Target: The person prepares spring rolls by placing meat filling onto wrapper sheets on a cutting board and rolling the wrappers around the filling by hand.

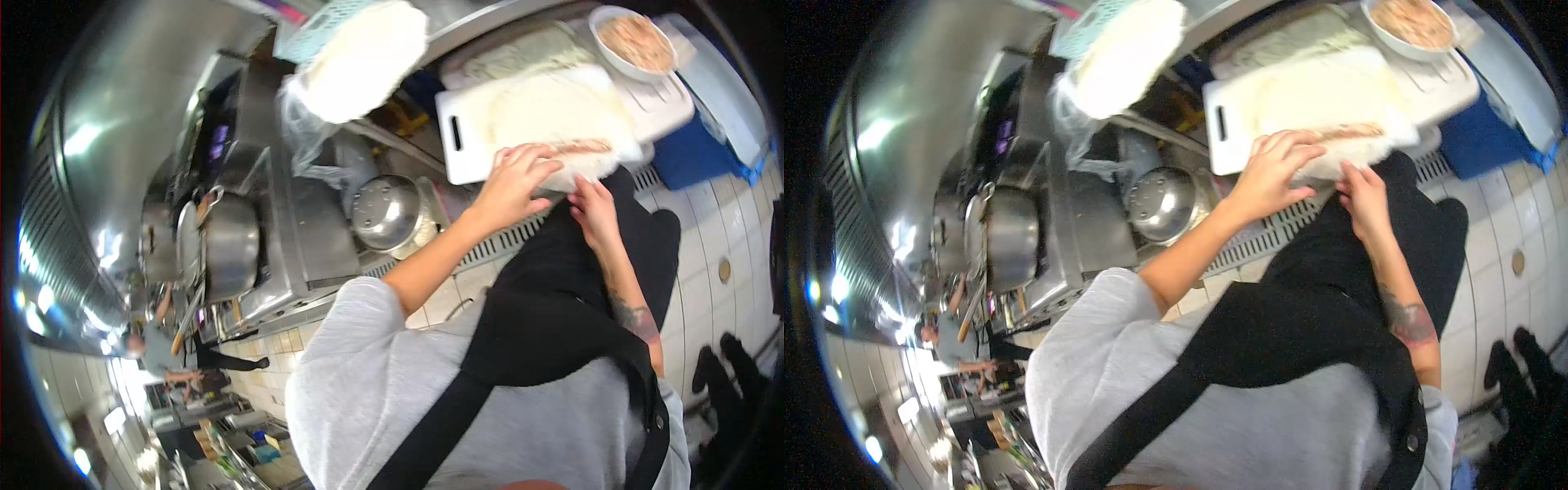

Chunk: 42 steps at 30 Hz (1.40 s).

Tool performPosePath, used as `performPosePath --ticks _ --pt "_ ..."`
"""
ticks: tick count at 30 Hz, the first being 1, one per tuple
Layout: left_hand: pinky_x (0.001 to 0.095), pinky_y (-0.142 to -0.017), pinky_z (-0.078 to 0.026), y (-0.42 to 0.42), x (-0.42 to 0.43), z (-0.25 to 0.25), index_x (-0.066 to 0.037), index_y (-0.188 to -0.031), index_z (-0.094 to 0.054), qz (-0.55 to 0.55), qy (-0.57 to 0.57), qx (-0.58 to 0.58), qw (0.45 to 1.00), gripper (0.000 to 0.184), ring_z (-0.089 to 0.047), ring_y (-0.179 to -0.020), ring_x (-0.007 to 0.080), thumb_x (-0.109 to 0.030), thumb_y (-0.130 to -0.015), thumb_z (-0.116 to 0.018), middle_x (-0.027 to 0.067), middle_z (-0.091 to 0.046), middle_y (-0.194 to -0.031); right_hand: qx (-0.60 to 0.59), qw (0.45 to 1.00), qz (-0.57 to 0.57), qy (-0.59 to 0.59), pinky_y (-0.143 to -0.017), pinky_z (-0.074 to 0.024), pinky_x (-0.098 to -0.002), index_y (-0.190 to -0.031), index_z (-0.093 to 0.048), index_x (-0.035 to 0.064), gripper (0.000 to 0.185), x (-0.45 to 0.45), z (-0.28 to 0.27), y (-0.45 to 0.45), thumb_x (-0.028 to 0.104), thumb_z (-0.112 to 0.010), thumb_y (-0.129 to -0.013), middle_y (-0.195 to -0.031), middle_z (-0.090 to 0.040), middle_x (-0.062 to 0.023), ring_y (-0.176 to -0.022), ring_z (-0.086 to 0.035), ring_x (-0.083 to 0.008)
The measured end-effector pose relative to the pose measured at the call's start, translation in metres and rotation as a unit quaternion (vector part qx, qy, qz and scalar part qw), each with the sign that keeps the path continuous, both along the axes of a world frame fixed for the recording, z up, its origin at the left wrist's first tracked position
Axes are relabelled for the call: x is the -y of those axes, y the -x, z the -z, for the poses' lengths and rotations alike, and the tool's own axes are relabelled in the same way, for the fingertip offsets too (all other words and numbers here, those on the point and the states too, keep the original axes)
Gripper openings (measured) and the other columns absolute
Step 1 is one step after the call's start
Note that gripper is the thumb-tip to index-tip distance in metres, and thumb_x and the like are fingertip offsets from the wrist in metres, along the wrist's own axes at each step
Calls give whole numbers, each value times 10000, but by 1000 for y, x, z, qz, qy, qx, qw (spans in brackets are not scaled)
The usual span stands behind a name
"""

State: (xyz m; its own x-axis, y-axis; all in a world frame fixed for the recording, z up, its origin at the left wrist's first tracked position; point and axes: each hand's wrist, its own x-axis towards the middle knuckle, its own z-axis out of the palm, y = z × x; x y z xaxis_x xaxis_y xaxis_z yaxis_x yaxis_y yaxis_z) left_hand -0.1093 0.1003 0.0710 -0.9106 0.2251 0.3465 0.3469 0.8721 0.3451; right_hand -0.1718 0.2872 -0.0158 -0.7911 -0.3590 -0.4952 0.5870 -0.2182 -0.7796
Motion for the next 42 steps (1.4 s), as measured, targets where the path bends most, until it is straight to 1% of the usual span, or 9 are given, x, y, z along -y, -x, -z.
performPosePath --ticks 4,8,9,13,17,24,30,33,42 --pt "442 -980 -377 4 -19 37 -140 -1233 -616 -45 10 -42 998 614 -564 -1157 265 -157 -653 -820 70 -604 -1181 -74 997 7 -7 -619 -440 -211 -961 -681 78 170 -1 -19 3 245 -684 -934 -856 -666 14 -753 -600 -68" --pt "448 -962 -382 21 -18 51 -119 -1040 -676 -56 -50 -68 995 348 -606 -1047 254 -85 -699 -738 46 -650 -1000 -142 988 -10 -57 -610 -433 -219 -908 -699 52 180 1 -29 9 228 -676 -934 -812 -665 13 -729 -592 -67" --pt "435 -945 -392 24 -20 43 -105 -927 -701 -78 -78 -94 989 218 -630 -986 251 -72 -714 -726 54 -673 -891 -163 984 -15 -65 -628 -448 -233 -943 -713 17 220 0 -29 14 234 -679 -933 -833 -683 -1 -740 -598 -75" --pt "387 -839 -493 50 0 13 -71 -947 -736 -100 -130 -16 986 187 -681 -878 263 -69 -761 -723 93 -722 -885 -307 950 -28 -52 -737 -507 -263 -1101 -719 0 248 7 -46 38 181 -656 -944 -989 -723 -54 -871 -645 -117" --pt "352 -751 -539 107 39 17 -64 -997 -741 -60 -180 25 981 220 -695 -787 256 -64 -778 -717 122 -727 -857 -495 861 -53 -109 -824 -535 -320 -1093 -717 10 214 18 -55 67 86 -657 -903 -1103 -708 -104 -940 -686 -206" --pt "310 -789 -538 158 76 20 -71 -1075 -732 30 -132 159 978 265 -681 -854 153 -52 -812 -705 76 -734 -892 -752 601 -153 -224 -872 -528 -407 -1020 -701 23 195 30 -60 83 62 -669 -832 -1067 -680 -129 -991 -655 -319" --pt "289 -789 -533 178 86 25 -32 -1108 -711 42 -147 241 958 263 -661 -884 136 -67 -847 -701 71 -721 -944 -720 577 -288 -255 -878 -527 -417 -1063 -701 41 261 44 -61 104 131 -701 -818 -1091 -675 -120 -1006 -654 -315" --pt "291 -826 -536 188 89 38 -14 -1165 -681 37 -279 325 903 288 -659 -917 144 -101 -890 -693 77 -719 -991 -710 567 -317 -273 -862 -535 -408 -1067 -713 36 273 53 -61 110 127 -727 -810 -1068 -685 -121 -971 -666 -321" --pt "292 -906 -526 183 87 51 0 -1223 -646 21 -269 278 922 340 -670 -1018 158 -128 -910 -685 121 -724 -1093 -649 618 -351 -270 -817 -536 -415 -974 -729 26 270 67 -53 117 175 -775 -753 -948 -719 -146 -886 -690 -333"
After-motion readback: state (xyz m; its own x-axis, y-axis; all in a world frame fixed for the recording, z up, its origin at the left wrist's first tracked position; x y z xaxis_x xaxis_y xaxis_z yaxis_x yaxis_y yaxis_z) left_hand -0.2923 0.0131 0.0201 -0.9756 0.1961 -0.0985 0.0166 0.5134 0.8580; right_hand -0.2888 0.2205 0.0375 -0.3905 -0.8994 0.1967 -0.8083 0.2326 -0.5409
